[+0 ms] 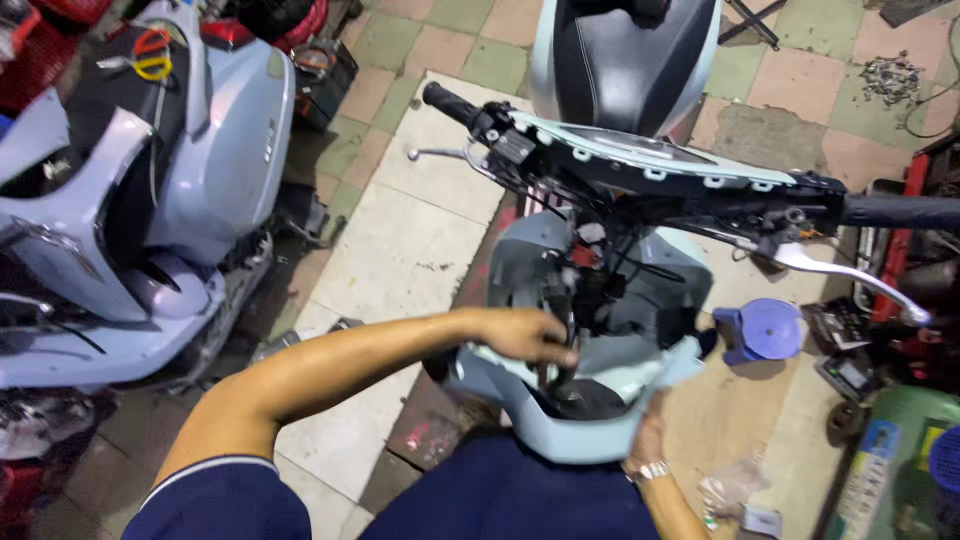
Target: The person installs a instrument panel cover onto a motorcycle by hand and using a screwdriver.
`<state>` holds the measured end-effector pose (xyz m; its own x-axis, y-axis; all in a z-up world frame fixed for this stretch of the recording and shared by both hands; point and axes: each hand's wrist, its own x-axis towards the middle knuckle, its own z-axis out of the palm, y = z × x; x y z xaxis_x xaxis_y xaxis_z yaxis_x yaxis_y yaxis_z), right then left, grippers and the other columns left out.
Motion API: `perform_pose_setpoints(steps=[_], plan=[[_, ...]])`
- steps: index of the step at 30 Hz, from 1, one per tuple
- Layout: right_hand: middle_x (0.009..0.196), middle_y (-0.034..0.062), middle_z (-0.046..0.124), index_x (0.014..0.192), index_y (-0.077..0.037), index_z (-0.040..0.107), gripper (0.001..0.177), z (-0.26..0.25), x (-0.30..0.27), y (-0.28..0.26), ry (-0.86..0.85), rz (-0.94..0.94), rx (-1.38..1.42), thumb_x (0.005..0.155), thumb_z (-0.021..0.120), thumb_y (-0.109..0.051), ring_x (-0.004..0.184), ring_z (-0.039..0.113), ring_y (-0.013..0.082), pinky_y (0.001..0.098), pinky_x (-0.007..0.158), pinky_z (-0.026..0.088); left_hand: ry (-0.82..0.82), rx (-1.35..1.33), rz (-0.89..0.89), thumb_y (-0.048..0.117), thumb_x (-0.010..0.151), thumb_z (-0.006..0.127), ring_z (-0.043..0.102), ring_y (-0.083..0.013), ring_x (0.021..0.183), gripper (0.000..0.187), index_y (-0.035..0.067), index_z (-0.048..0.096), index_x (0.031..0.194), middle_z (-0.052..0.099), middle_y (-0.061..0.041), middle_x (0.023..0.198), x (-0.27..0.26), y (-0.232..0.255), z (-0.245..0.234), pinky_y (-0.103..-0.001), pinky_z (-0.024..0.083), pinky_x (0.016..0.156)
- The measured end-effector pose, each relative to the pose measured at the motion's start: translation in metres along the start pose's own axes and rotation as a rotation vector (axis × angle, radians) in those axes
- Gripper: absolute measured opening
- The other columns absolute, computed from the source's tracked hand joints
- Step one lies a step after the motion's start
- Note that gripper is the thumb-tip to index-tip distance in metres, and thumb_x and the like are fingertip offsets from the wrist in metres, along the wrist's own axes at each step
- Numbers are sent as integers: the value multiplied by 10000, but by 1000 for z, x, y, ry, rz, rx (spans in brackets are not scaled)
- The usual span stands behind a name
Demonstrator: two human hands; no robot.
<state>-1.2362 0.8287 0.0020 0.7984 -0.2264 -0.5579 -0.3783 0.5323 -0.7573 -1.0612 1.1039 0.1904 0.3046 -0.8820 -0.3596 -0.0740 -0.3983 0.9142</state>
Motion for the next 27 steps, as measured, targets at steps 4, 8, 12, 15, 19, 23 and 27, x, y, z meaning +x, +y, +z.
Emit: perform_pose_setpoints(steps=[4,8,12,15,19,23,27], plan=[[1263,93,589,1411,-102,488,773,-1,38,0,-102,303,33,921,456,-699,1129,571,239,413,949,472,347,265,77,382,1018,608,714,-359,763,398,14,728,925,739,-170,816,30,20,21,-456,548,682],[942,45,569,1207,-44,625,673,-6,58,-33,-230,333,-240,961,550,-666,766,516,141,301,643,423,622,242,119,354,994,584,674,-439,700,345,26,662,922,686,-222,730,32,32,42,-527,527,626],[806,138,796,929,41,783,604,25,25,-119,38,21,-1293,891,719,-558,630,728,109,232,591,543,749,296,36,347,1024,566,645,-477,686,363,-15,591,1016,655,-244,701,32,34,41,-580,502,617],[813,217,737,1020,32,777,498,95,-9,-167,108,-262,-942,964,680,-454,656,638,200,332,595,514,704,400,50,347,1021,565,647,-467,676,354,-2,599,969,659,-234,699,36,34,41,-581,506,621],[899,119,799,1257,-50,650,502,180,-3,-194,-372,-299,-1069,881,704,-376,781,752,165,320,714,571,471,657,74,341,1011,594,674,-414,731,374,33,688,821,695,-202,770,48,31,57,-545,530,691],[841,118,755,1156,-62,747,394,188,-10,-193,-215,-387,-1129,948,665,-385,693,677,190,362,630,520,448,357,212,218,843,688,704,-354,746,238,10,782,911,744,-202,824,30,26,31,-465,563,696],[658,149,671,1184,-95,768,395,159,-21,-202,-40,-297,-1081,997,617,-408,589,606,257,407,543,469,771,-262,54,174,918,659,741,-151,775,246,-7,755,1055,782,-91,898,30,16,6,-310,591,708]])
